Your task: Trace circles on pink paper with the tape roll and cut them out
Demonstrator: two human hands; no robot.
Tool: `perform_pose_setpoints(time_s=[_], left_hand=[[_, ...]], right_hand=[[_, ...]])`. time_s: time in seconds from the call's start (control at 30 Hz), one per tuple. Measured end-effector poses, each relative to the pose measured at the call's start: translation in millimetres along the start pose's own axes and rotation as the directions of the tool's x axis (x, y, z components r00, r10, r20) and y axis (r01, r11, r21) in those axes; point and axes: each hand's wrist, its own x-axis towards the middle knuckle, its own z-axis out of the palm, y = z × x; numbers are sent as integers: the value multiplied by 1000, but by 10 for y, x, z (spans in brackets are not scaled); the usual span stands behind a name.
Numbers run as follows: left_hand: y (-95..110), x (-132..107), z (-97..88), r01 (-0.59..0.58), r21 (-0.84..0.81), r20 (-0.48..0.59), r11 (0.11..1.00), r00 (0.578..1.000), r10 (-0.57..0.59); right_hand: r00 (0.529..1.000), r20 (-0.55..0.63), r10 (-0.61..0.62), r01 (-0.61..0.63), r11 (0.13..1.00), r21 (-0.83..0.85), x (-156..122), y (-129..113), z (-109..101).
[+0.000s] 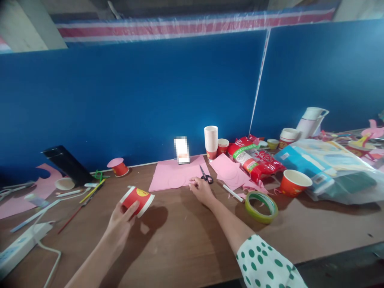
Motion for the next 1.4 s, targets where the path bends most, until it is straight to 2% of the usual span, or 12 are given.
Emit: perform_pose_setpoints(time_s=[0.07, 0.13, 0.3, 0.4, 0.53, 0.63, 0.87, 1.03, 1.1, 1.17, 1.3, 1.4], left_hand=[[70, -36, 151, 199, -226, 200, 954, 967, -155], [97, -47, 333, 326, -370, 273, 870, 933, -234], [-11, -1, 833, 549, -478, 496, 686, 813, -305], [-125, 25, 1021, 627, -488, 566, 607, 757, -326], [-248, 51, 1052, 672, -482, 587, 562, 724, -362], [-294, 66, 1003, 689, -428, 628, 585, 692, -356], [-346, 20, 989, 682, -350, 686, 642, 653, -320], [-402, 46, 996, 613, -366, 633, 700, 716, -295], [-423, 72, 987, 577, -390, 600, 718, 751, -277], [-441, 90, 979, 537, -400, 557, 742, 786, -268], [-453, 76, 985, 408, -376, 551, 832, 821, -153], [-449, 27, 1001, 219, -289, 548, 932, 836, -27]], right_hand=[[1000, -3, 3, -3, 1000, -3, 5, 13, 15], [1000, -6, 2, -2, 1000, -6, 8, 29, 30], [1000, -21, -8, 7, 1000, -30, 12, 56, 52], [999, -32, -15, 13, 998, -58, 13, 54, 46], [999, -29, -29, 26, 995, -93, 20, 27, 35], [999, -31, -32, 28, 992, -125, 20, -1, 38], [998, -29, -54, 47, 975, -216, -64, -114, 72], [995, 88, -42, 71, 931, -357, -81, -357, -55], [989, 145, -40, 108, 856, -506, -78, -475, -200], [986, 166, 23, 96, 733, -673, -85, -558, -378], [983, 43, 180, -75, 603, -794, -125, -543, -668], [953, -56, 298, -205, 495, -844, -159, -422, -735]])
